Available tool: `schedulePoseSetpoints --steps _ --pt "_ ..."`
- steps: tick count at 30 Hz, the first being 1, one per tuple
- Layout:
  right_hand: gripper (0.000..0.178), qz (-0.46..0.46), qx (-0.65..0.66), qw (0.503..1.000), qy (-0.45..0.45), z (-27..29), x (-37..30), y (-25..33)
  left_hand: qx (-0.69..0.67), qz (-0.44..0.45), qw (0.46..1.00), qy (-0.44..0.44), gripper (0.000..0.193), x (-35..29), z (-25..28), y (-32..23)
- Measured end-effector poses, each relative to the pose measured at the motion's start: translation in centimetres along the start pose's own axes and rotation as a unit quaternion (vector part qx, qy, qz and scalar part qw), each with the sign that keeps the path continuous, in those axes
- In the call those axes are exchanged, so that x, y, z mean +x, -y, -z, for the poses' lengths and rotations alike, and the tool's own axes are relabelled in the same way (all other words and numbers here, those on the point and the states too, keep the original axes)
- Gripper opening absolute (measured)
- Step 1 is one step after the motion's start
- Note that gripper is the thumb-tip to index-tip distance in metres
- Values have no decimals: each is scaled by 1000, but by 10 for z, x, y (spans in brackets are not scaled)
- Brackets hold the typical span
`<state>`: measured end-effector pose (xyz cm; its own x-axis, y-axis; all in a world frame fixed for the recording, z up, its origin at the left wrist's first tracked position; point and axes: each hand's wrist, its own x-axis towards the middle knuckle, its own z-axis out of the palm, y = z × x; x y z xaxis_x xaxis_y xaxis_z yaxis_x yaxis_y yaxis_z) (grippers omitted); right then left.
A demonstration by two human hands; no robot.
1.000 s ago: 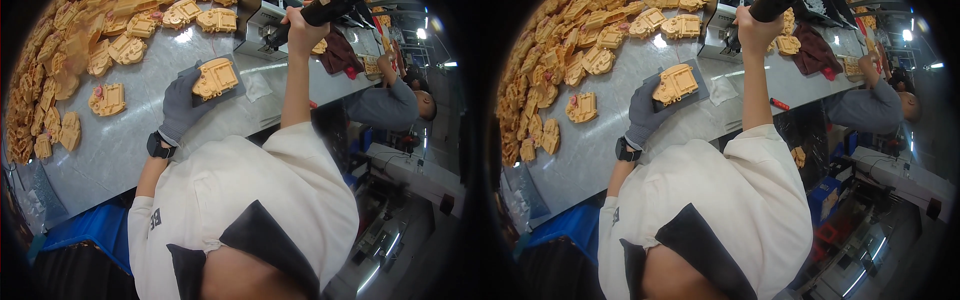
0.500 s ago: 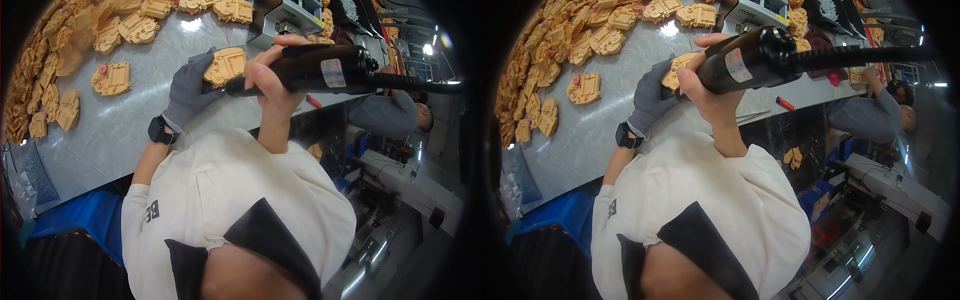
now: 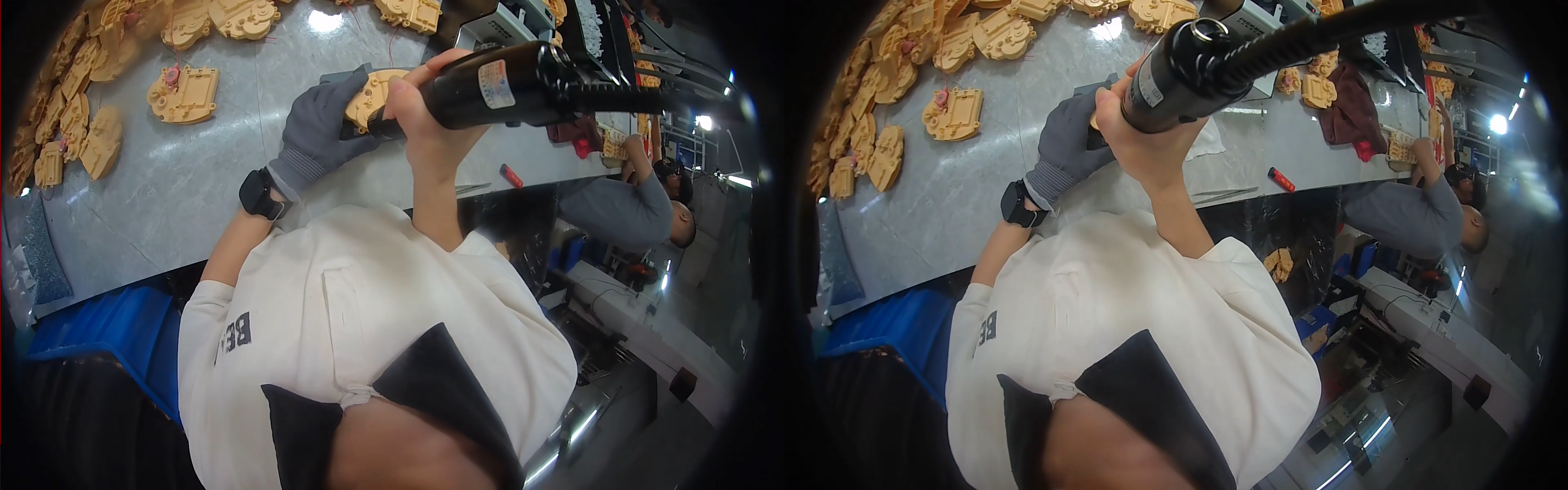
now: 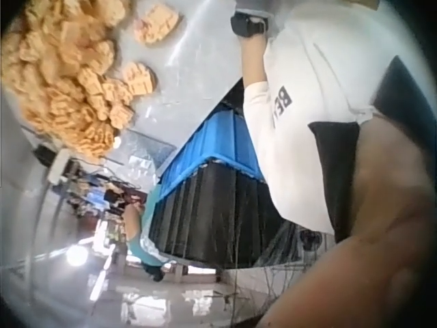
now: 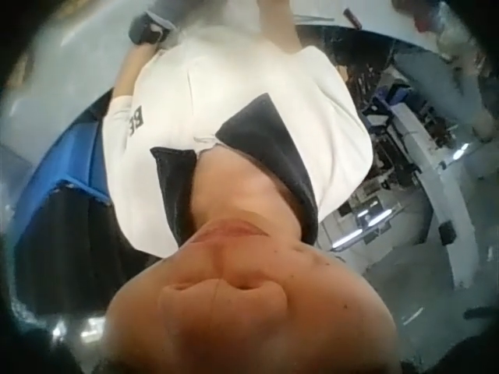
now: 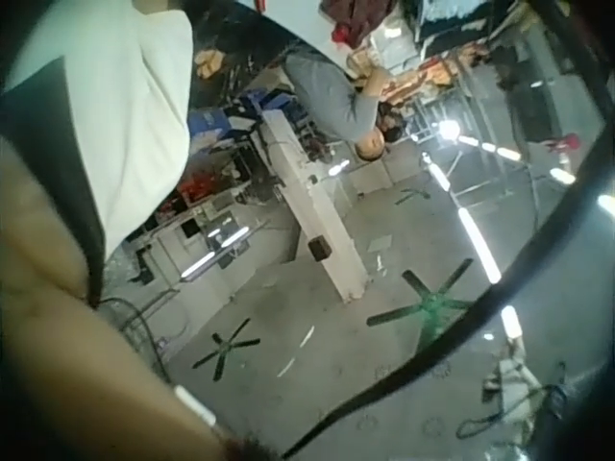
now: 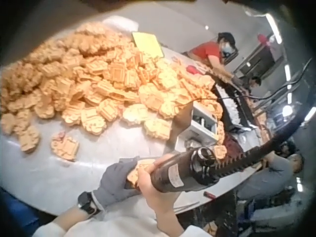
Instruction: The person drives screws into plastic components using an electric screwdriver, adjusts a screw dispenser with tweezers, and fastens screws into additional plastic housings.
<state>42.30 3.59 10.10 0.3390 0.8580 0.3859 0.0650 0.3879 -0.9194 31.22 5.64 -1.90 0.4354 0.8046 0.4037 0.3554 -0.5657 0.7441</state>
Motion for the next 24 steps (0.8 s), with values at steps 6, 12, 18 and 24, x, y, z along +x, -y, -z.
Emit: schedulePoseSetpoints --steps 6,12,18,24 --pt "29 -13 -16 999 24 2 5 -2 -53 39 998 -4 77 2 -3 -6" --pt "29 -14 35 999 5 14 3 -4 34 -17 999 -18 73 2 -9 -5" --pt "43 52 199 969 -134 89 40 20 50 1 998 -30 70 -3 -4 -9" --pt "31 169 -37 972 -158 116 124 -3 15 1 1000 -1 64 3 2 -15"
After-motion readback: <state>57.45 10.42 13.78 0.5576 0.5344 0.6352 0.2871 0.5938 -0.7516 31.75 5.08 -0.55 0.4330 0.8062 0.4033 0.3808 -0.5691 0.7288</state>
